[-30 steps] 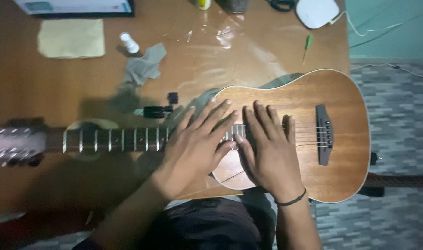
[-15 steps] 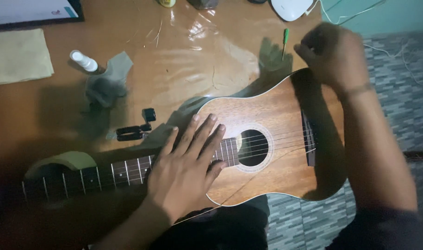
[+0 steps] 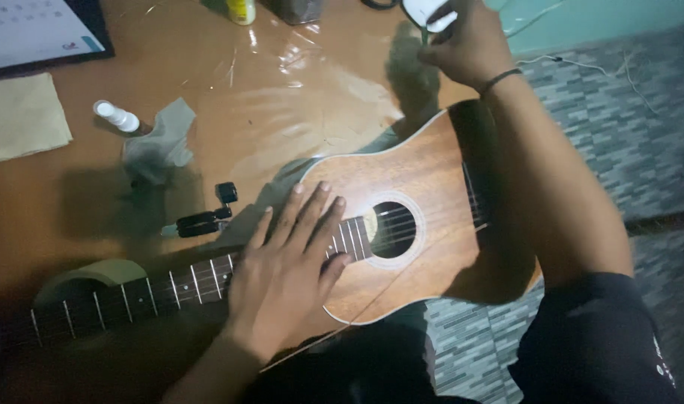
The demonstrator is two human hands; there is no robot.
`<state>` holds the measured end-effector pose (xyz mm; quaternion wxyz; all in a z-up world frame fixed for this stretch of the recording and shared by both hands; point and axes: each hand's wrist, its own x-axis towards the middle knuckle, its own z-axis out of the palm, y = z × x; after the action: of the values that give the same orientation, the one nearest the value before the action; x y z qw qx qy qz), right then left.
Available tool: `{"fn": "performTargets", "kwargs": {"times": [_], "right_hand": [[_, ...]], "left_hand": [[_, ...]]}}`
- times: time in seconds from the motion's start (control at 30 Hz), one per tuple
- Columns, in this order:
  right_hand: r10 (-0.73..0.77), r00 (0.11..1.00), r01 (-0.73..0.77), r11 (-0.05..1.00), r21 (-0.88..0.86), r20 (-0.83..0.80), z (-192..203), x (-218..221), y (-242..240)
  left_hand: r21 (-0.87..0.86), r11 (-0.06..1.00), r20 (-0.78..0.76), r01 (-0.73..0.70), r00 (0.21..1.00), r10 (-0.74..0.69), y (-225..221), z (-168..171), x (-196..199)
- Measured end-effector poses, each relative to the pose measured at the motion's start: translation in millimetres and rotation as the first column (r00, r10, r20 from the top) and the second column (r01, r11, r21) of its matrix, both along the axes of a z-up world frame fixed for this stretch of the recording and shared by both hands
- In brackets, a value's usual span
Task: Replacing strings on an acoustic guitar by removing bridge pins, threading new strings, and winding tuning pegs.
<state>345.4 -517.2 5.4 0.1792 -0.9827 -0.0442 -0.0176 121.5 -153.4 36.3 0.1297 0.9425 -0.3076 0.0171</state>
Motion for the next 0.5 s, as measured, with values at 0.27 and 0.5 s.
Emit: {"fn": "performTargets", "kwargs": {"times": [0.27,0.5], "right_hand": [[0.013,0.971,-0.117,0.896,0.428,0.238,125,-169,13],[-0.344,0.818,0.033,0.828,0.56,0.46,98,-329,30]], "left_hand": [[-0.165,0.986,-0.035,0.039,0.998,-0.046,1,16,0],[-0.512,0.828,0.134,0.227,0.974,-0.184,-33,48,-25]]}}
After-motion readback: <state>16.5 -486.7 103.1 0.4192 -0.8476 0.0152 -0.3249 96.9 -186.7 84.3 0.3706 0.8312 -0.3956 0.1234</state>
